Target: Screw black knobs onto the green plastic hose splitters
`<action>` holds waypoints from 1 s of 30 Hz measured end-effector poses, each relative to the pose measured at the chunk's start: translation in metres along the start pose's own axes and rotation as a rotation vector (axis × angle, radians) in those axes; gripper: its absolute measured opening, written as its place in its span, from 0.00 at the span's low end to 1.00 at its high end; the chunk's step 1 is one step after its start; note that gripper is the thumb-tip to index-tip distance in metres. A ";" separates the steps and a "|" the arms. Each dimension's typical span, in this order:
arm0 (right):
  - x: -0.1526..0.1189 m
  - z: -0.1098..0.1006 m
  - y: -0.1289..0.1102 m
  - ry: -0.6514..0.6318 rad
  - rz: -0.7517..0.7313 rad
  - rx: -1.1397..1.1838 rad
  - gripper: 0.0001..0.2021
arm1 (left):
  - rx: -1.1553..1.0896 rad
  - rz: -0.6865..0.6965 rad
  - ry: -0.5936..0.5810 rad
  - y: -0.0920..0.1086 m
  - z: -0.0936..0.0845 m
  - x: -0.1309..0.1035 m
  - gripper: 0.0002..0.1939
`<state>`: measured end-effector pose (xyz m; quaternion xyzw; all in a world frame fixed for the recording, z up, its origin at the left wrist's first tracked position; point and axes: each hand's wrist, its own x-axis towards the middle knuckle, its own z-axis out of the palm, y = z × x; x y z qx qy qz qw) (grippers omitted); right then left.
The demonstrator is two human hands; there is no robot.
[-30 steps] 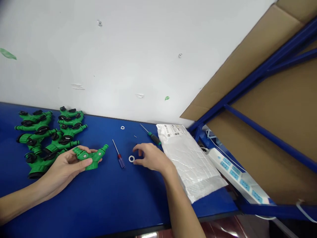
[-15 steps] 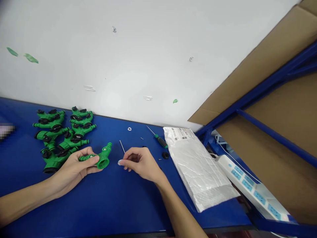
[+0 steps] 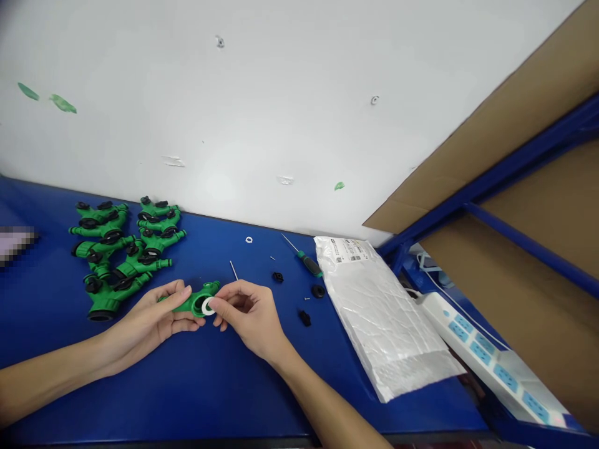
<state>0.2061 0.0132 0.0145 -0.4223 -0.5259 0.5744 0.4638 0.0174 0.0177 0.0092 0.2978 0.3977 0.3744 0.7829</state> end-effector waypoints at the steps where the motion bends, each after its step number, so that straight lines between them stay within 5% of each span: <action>1: 0.000 0.000 0.001 0.002 -0.004 0.003 0.11 | 0.001 -0.003 0.001 0.000 0.000 0.000 0.17; 11: -0.004 0.004 0.002 0.030 -0.030 -0.045 0.13 | 0.048 0.015 -0.092 -0.001 0.003 -0.003 0.20; 18: -0.003 0.004 0.003 -0.144 0.096 0.038 0.14 | 0.062 0.040 -0.134 -0.004 0.001 -0.005 0.19; 30: -0.003 0.005 0.004 -0.172 0.033 0.118 0.11 | 0.035 0.060 -0.148 -0.005 0.002 -0.005 0.18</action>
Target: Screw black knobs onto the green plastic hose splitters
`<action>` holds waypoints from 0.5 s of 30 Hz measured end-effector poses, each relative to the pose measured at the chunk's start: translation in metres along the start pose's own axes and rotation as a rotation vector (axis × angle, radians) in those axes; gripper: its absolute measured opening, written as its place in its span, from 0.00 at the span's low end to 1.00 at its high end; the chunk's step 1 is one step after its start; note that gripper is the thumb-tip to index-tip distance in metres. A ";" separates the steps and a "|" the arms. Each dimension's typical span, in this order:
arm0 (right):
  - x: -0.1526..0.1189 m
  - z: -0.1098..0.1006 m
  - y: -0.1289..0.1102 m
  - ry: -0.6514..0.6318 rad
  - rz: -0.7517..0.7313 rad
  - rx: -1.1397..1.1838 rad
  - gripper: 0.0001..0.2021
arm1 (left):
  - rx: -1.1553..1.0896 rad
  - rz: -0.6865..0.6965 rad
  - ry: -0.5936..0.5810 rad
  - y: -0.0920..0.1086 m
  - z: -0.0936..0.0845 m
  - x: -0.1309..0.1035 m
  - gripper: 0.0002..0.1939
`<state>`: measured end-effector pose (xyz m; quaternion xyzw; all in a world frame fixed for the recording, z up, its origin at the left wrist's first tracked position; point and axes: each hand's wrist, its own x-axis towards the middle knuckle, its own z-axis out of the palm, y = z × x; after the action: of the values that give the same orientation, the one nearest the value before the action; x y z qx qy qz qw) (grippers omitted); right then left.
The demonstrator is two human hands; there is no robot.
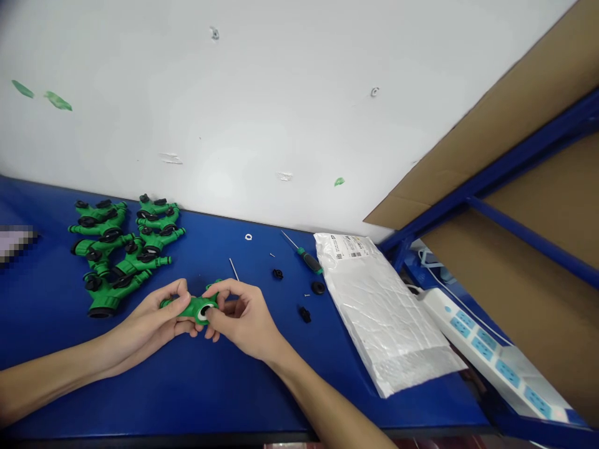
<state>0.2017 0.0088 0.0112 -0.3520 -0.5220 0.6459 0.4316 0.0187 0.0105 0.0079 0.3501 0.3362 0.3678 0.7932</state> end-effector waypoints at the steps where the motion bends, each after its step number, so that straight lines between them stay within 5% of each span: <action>1: 0.000 0.001 0.001 0.021 -0.009 -0.010 0.10 | 0.011 0.013 0.000 0.000 0.000 0.000 0.18; 9: -0.002 -0.007 -0.004 -0.044 -0.028 0.072 0.11 | -0.067 -0.054 -0.003 0.001 0.003 -0.001 0.17; 15: 0.001 -0.010 -0.007 0.042 -0.149 -0.049 0.07 | 0.005 -0.014 0.012 0.004 0.000 0.000 0.16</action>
<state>0.2122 0.0137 0.0159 -0.3361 -0.5534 0.5914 0.4806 0.0172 0.0126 0.0107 0.3477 0.3445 0.3636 0.7926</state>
